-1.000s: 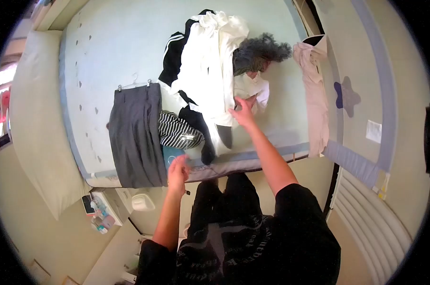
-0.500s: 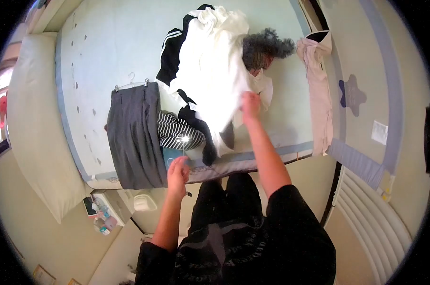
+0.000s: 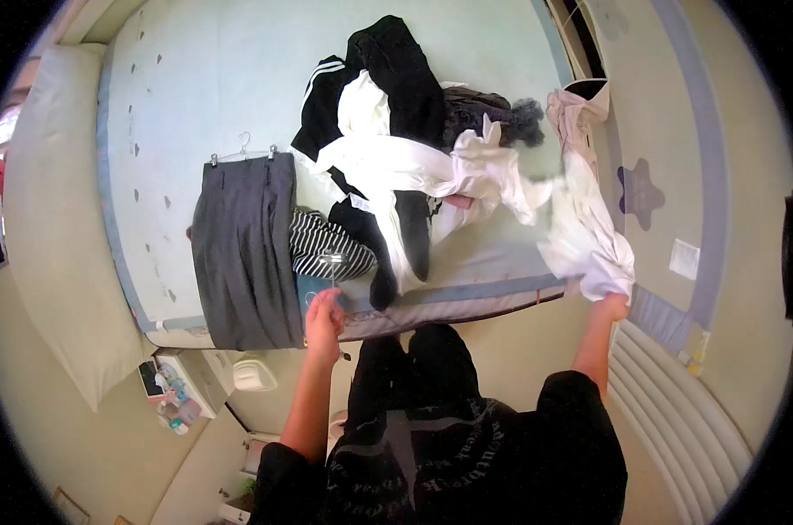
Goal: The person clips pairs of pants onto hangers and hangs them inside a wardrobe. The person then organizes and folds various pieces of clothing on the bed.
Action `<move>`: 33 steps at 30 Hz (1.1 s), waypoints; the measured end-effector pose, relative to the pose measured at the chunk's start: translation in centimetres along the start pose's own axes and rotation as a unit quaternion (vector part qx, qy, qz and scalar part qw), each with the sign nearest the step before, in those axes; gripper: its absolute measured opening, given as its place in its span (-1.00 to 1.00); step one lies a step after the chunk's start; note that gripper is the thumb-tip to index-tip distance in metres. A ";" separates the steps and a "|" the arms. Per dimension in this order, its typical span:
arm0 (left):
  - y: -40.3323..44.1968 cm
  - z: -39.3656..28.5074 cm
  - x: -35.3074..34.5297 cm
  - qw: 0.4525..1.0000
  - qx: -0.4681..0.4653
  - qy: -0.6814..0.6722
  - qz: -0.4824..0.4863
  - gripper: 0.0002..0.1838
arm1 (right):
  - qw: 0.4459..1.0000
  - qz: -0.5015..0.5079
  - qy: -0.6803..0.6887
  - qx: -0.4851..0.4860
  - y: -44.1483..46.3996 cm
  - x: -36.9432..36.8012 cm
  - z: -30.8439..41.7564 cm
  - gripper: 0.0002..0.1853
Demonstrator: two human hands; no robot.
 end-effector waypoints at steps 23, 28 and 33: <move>0.3 1.9 1.7 0.999 -0.021 -0.005 -0.028 -0.78 | 0.551 0.446 -0.298 0.639 -45.8 -28.4 9.7 -0.63; 0.2 0.5 1.5 0.998 -0.020 -0.025 -0.058 -0.77 | 0.629 0.363 -0.360 0.585 -31.1 -22.2 10.9 -0.68; 1.2 0.6 2.5 0.998 -0.035 -0.048 -0.038 -0.78 | 0.782 0.137 -0.459 0.400 -17.2 -14.1 9.3 -0.63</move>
Point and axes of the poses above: each hand's wrist, its own y-axis towards the middle knuckle, its own x-axis out of the back of the hand, z = x × y, the point moved 3 cm from there along y, towards the middle knuckle, and after that the axes turned 10 degrees about -y, right-handed, at the moved point
